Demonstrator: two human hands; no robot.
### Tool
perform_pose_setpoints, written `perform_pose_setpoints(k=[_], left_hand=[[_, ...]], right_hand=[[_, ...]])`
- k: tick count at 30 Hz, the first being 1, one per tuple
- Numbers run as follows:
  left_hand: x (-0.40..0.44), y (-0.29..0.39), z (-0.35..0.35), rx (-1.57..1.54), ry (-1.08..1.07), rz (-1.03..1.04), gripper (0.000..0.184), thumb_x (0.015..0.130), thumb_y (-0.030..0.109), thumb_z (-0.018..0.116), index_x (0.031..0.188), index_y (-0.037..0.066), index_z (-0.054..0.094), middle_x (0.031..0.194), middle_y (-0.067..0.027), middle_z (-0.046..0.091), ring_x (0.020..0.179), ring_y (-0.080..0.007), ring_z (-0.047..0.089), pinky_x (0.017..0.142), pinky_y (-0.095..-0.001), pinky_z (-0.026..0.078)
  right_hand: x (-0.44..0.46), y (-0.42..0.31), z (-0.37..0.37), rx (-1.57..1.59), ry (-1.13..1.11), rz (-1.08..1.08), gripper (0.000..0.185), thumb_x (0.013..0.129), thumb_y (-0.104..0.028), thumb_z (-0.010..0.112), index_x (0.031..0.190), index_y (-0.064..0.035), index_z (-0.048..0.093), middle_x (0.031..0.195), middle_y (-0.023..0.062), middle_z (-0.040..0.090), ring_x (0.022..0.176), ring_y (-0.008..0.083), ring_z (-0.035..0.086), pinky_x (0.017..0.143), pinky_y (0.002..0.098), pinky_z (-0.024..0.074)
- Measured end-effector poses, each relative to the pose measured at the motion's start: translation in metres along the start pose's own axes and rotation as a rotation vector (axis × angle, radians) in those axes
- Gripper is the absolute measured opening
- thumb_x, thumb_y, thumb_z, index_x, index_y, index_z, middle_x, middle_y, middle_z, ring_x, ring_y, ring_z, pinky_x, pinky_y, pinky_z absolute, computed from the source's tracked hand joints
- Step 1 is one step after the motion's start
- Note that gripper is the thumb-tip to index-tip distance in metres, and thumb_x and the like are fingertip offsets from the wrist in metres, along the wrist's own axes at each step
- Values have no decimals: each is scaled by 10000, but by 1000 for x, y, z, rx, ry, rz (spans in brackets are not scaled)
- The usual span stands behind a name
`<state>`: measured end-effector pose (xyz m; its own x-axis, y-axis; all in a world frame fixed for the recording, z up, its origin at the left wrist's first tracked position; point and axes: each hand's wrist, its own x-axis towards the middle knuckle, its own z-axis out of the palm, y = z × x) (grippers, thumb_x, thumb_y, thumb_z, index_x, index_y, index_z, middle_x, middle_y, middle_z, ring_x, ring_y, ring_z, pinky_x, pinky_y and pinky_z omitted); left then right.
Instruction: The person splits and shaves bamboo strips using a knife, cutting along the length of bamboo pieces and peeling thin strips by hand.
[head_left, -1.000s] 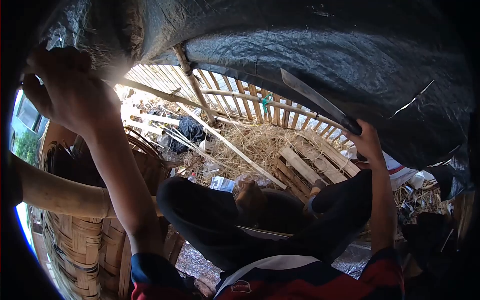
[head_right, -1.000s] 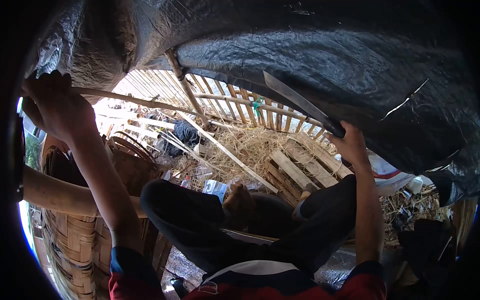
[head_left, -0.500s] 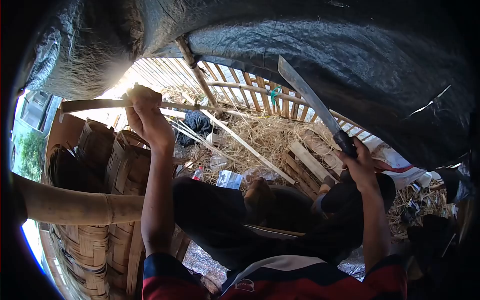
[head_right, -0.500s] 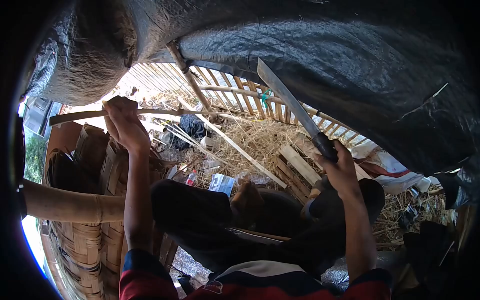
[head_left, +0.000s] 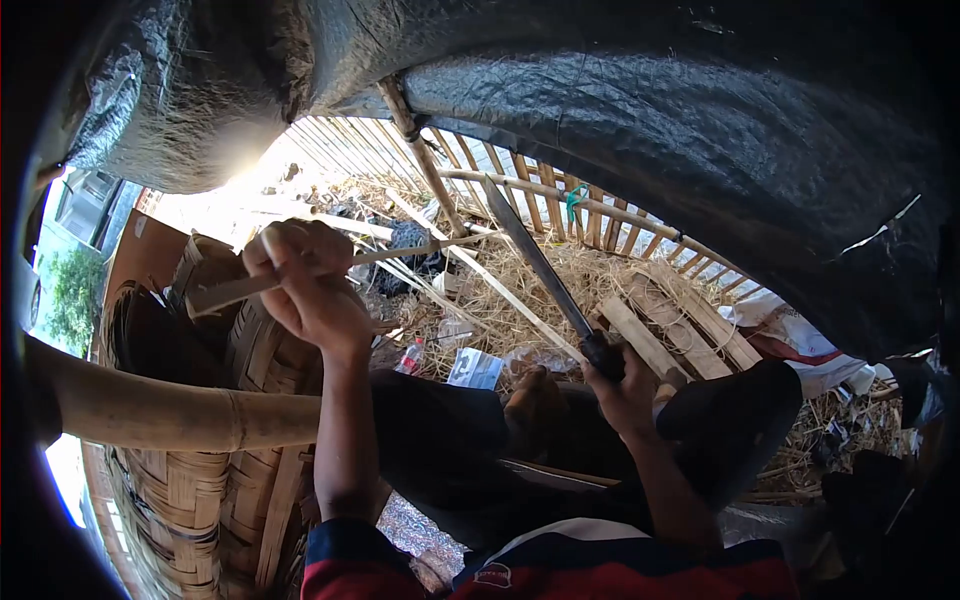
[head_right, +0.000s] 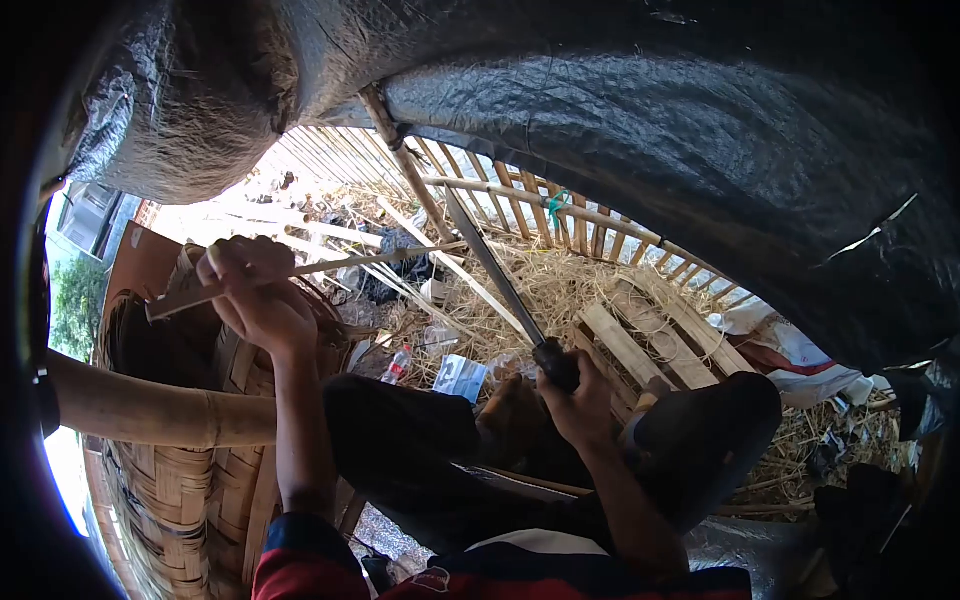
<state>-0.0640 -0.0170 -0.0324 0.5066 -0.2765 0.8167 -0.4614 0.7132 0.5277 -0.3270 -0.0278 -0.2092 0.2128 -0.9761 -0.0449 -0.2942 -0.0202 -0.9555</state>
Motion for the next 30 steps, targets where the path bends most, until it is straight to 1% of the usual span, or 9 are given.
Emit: perform_pose_setpoints(k=[3, 5, 8, 14, 16, 20, 24, 27, 30], left_hand=[[-3, 18, -11, -39, 189, -88, 355, 982, 371, 383, 763, 93, 366, 579, 22, 338, 461, -55, 251, 394, -220, 199], [-3, 18, -21, -336, -186, -19, 452, 944, 506, 376, 705, 125, 337, 533, 46, 256, 438, -48, 195, 376, -224, 158], [1, 25, -33, -526, -213, -150, 521, 886, 614, 365, 662, 149, 298, 516, 57, 184, 430, -56, 165, 381, -229, 141], [-3, 39, -27, -517, -13, -107, 502, 894, 605, 333, 633, 180, 278, 517, 54, 150, 415, -72, 140, 390, -242, 159], [-1, 25, -24, -262, 72, -162, 506, 900, 605, 317, 627, 180, 282, 512, 54, 153, 408, -67, 138, 386, -227, 173], [3, 10, -27, -334, -33, -187, 506, 907, 603, 292, 622, 185, 269, 507, 65, 143, 395, -55, 123, 370, -203, 174], [2, 3, -23, -343, -29, -209, 507, 916, 595, 272, 614, 188, 253, 506, 66, 140, 393, -56, 123, 359, -208, 159], [6, 0, -28, -226, 96, -192, 505, 924, 589, 246, 613, 190, 239, 510, 60, 138, 393, -57, 121, 351, -211, 148], [3, -1, -25, -211, 55, -208, 512, 916, 604, 262, 613, 192, 237, 503, 56, 125, 385, -56, 122, 347, -217, 136]], right_hand=[[-6, 10, 35, 13, -14, -48, 263, 744, -167, 673, 916, -29, 530, 715, 102, 598, 668, 229, 614, 618, 342, 467], [-8, -7, 55, 0, 19, -156, 259, 762, -145, 649, 936, -12, 511, 715, 127, 597, 666, 266, 624, 621, 357, 475], [5, -4, 85, 305, -123, -143, 269, 764, -144, 651, 954, -14, 509, 728, 141, 604, 680, 289, 636, 629, 367, 485], [31, 6, 127, 123, -372, -132, 292, 777, -280, 648, 954, -59, 577, 812, 174, 662, 817, 353, 650, 697, 425, 523], [31, 8, 138, -3, -323, -127, 260, 763, -260, 656, 919, -61, 595, 794, 165, 663, 805, 351, 651, 702, 422, 523], [27, -24, 137, 20, -312, -120, 274, 743, -245, 671, 928, -64, 583, 761, 153, 658, 756, 332, 657, 664, 411, 528], [38, -45, 146, 99, -335, -339, 281, 731, -235, 662, 951, -94, 558, 721, 147, 630, 693, 327, 640, 611, 400, 511], [54, -41, 157, 115, -393, -362, 216, 736, -225, 645, 880, -80, 574, 690, 150, 617, 653, 331, 631, 588, 399, 505], [79, 34, 178, -132, -314, -54, 201, 746, -256, 638, 825, -71, 630, 735, 166, 649, 748, 354, 640, 653, 436, 520]])
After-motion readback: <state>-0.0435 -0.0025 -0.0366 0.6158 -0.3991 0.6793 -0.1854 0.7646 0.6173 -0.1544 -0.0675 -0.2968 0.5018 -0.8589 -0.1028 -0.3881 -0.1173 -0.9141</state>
